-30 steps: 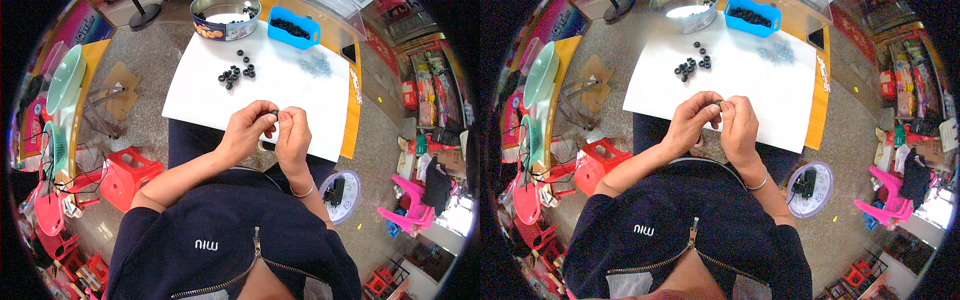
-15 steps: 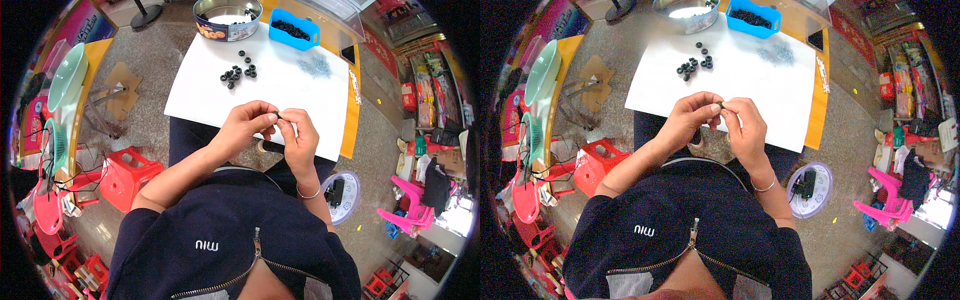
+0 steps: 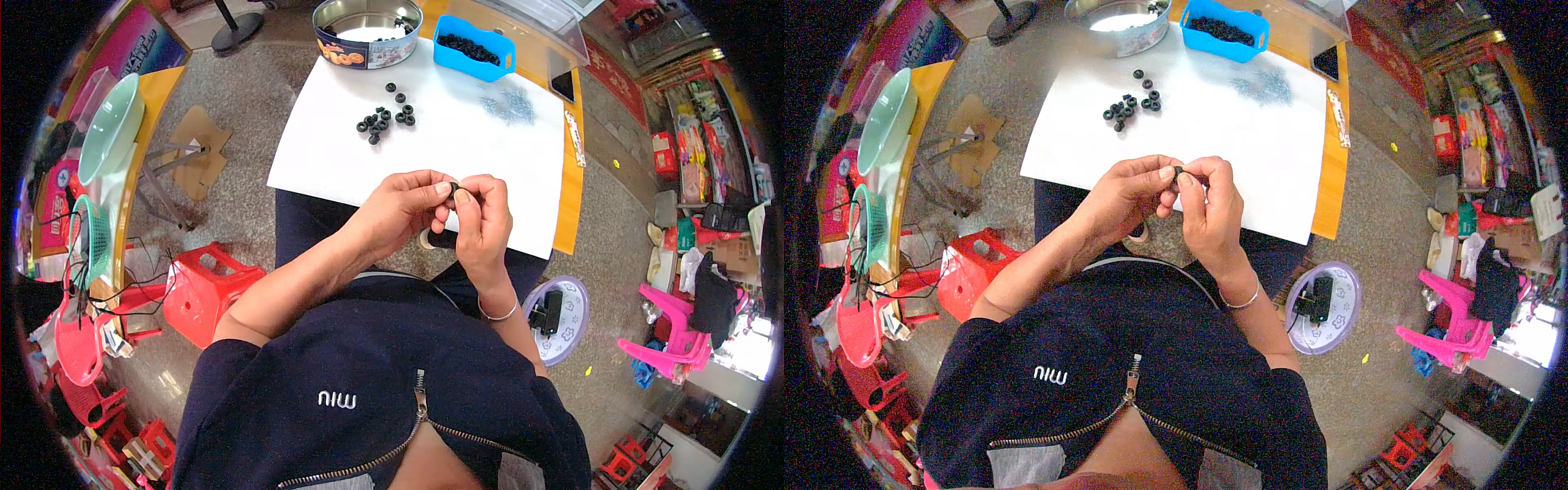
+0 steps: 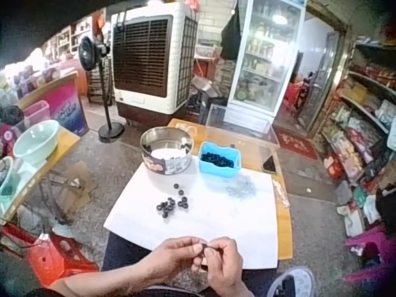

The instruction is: The person assembles small components by picking up black ring pieces and pins from the table and containers, inserting the pins into the ring pieces by hand, and placing the assembled parts onto the white mat.

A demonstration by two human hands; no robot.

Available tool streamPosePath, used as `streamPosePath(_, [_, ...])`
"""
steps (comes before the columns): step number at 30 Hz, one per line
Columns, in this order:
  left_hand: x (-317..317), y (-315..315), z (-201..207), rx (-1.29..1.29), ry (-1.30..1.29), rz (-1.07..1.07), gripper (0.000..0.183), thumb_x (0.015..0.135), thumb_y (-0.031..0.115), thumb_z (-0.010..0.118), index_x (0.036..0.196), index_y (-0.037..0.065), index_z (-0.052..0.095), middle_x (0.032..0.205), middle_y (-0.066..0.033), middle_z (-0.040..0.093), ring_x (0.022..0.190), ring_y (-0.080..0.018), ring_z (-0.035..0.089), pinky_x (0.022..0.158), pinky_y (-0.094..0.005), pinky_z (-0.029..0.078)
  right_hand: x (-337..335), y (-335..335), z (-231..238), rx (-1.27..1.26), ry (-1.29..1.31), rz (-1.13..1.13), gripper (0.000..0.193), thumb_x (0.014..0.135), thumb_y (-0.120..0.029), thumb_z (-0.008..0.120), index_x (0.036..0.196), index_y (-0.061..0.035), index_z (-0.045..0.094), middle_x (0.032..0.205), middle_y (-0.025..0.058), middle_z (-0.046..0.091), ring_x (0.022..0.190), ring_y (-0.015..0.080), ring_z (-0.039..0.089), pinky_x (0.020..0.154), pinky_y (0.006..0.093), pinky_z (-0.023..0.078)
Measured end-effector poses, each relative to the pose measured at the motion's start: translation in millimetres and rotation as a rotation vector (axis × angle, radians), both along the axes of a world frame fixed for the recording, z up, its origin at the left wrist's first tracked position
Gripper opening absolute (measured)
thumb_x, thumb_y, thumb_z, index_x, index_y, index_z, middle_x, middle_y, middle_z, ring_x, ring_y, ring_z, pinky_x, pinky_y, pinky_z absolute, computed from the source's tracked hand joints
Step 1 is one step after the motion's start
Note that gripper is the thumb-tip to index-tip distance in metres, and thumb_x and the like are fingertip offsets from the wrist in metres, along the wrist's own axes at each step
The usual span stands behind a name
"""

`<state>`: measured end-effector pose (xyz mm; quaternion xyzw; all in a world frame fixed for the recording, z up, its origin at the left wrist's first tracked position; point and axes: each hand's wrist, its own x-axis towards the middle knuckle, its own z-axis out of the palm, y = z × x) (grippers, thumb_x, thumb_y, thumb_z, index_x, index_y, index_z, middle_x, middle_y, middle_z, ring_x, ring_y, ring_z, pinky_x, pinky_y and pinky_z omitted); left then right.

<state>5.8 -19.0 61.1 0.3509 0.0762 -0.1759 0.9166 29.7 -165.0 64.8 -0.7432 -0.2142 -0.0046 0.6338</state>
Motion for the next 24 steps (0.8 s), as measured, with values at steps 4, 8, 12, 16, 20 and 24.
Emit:
streamPosePath(4, [-0.9,-1.1,5.2,0.124,-0.027,0.071,0.016,0.093,0.012,0.053,0.102,-0.001,0.056,0.080,-0.0040,0.059,0.065,-0.0089,0.055,0.061,-0.0214,0.047,8.9,-9.5,-1.5,-0.095,-0.051,0.012,0.014,0.090,-0.010,0.055,0.098,0.0001,0.048,0.078,0.0095,0.056,0.068,0.0163,0.056,0.062,0.0294,0.047])
streamPosePath(8, [-1.4,1.1,5.3,0.177,-0.011,0.084,0.017,0.093,0.012,0.053,0.102,-0.001,0.057,0.081,-0.0039,0.059,0.066,-0.0092,0.055,0.060,-0.0219,0.048,13.0,-14.5,3.5,-0.262,-0.184,0.082,0.016,0.087,-0.009,0.059,0.098,-0.0009,0.051,0.079,0.0109,0.056,0.067,0.0201,0.056,0.061,0.0318,0.046])
streamPosePath(12, [-0.9,-0.4,1.4,0.243,-0.035,0.037,0.018,0.093,0.013,0.053,0.103,-0.001,0.057,0.081,-0.0036,0.059,0.066,-0.0097,0.056,0.060,-0.0228,0.048,15.9,-12.1,0.1,-0.234,-0.371,0.120,0.013,0.083,-0.006,0.061,0.093,-0.0022,0.053,0.079,0.0119,0.055,0.065,0.0236,0.056,0.060,0.0328,0.046])
streamPosePath(16, [-1.0,-1.1,-0.4,0.375,-0.097,0.003,0.018,0.094,0.015,0.051,0.102,0.000,0.057,0.080,-0.0025,0.058,0.066,-0.0097,0.054,0.059,-0.0224,0.046,13.3,-13.0,-5.9,-0.208,-0.345,0.099,0.008,0.084,-0.003,0.059,0.088,-0.0023,0.052,0.078,0.0106,0.055,0.064,0.0205,0.056,0.058,0.0321,0.046])
streamPosePath(20, [0.6,0.6,-5.8,0.193,-0.009,-0.083,0.018,0.094,0.016,0.051,0.101,0.000,0.057,0.077,-0.0015,0.056,0.065,-0.0092,0.053,0.059,-0.0221,0.045,6.4,-11.2,-5.6,-0.143,-0.193,0.083,0.005,0.086,-0.003,0.055,0.087,-0.0021,0.050,0.074,0.0085,0.056,0.060,0.0148,0.054,0.054,0.0297,0.045])
streamPosePath(24, [2.4,-9.2,-3.1,0.102,0.061,-0.049,0.018,0.094,0.016,0.050,0.099,0.000,0.057,0.076,-0.0015,0.055,0.064,-0.0086,0.052,0.058,-0.0217,0.044,0.1,-4.9,-14.6,-0.046,-0.061,-0.076,0.007,0.089,-0.005,0.054,0.089,-0.0014,0.048,0.073,0.0059,0.055,0.058,0.0100,0.050,0.052,0.0258,0.043])
